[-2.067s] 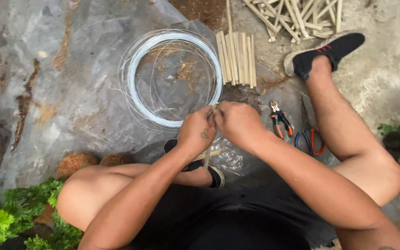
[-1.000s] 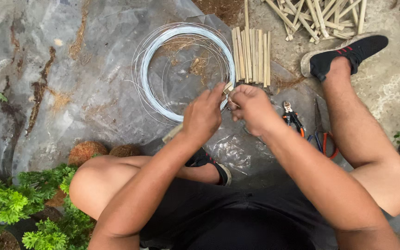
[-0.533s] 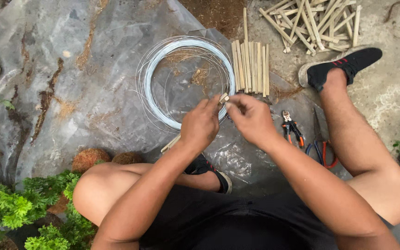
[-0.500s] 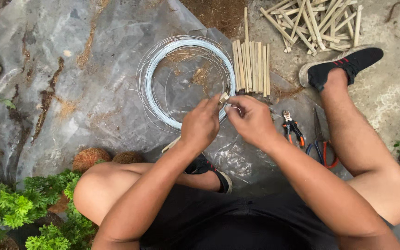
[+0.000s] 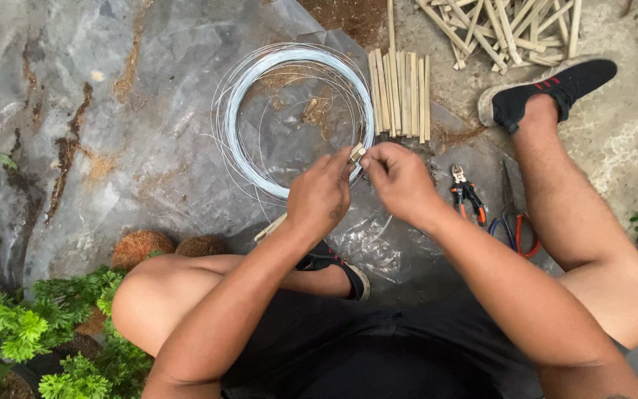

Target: The person sits on the ground and assembles a frame from bamboo sticks, joining crossed sticks with thin wire. They wrap wire around joints by hand, tighten and trim it with pliers, and set completed joined pieces aside while taking new sticks from a pile.

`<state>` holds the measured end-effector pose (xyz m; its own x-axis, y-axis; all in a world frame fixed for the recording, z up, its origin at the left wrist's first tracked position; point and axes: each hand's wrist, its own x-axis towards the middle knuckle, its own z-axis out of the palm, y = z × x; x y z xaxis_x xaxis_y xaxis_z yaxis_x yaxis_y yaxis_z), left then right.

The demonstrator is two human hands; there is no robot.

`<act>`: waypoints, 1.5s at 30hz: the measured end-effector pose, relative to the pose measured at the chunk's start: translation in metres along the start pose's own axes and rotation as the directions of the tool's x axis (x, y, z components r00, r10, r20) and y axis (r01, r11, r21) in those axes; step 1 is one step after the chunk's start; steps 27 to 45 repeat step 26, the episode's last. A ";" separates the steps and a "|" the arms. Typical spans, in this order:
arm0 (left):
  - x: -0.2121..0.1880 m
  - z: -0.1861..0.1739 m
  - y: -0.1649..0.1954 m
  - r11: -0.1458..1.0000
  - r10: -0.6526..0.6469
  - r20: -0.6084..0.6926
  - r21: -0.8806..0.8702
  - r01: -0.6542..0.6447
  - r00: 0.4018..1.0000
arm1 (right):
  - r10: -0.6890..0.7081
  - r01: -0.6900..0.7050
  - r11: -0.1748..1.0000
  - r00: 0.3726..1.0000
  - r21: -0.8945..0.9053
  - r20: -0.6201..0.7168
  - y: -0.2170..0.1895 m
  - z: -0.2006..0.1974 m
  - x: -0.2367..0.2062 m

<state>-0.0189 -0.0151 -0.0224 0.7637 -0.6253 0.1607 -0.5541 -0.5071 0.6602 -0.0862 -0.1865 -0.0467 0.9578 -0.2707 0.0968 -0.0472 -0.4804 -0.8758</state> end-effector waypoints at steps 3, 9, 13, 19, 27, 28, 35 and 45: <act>0.000 0.000 0.001 1.000 0.027 -0.008 0.004 -0.027 1.000 | 0.435 -0.533 0.724 0.846 0.439 0.308 0.015 -0.006 0.012; -0.001 0.003 0.001 0.998 0.056 -0.015 -0.027 -0.056 0.998 | 0.354 -0.659 0.339 0.750 0.671 0.558 0.031 -0.021 0.018; 0.003 0.000 -0.005 0.998 -0.054 -0.034 -0.047 0.052 0.998 | 0.487 -0.552 0.650 0.830 0.522 0.272 0.063 -0.035 0.010; 0.014 -0.010 -0.015 0.953 -0.236 -0.031 -0.204 0.225 0.971 | 0.339 -0.288 0.767 0.940 -0.573 -0.019 0.128 -0.041 -0.063; 0.015 0.006 -0.030 0.898 -0.348 -0.034 -0.299 0.323 0.937 | 0.774 -0.721 0.362 0.586 -0.590 -0.241 0.137 -0.055 -0.068; 0.015 0.006 -0.030 0.898 -0.348 -0.034 -0.299 0.323 0.937 | 0.774 -0.721 0.362 0.586 -0.590 -0.241 0.137 -0.055 -0.068; 0.015 0.006 -0.030 0.898 -0.348 -0.034 -0.299 0.323 0.937 | 0.774 -0.721 0.362 0.586 -0.590 -0.241 0.137 -0.055 -0.068; 0.015 0.006 -0.030 0.898 -0.348 -0.034 -0.299 0.323 0.937 | 0.774 -0.721 0.362 0.586 -0.590 -0.241 0.137 -0.055 -0.068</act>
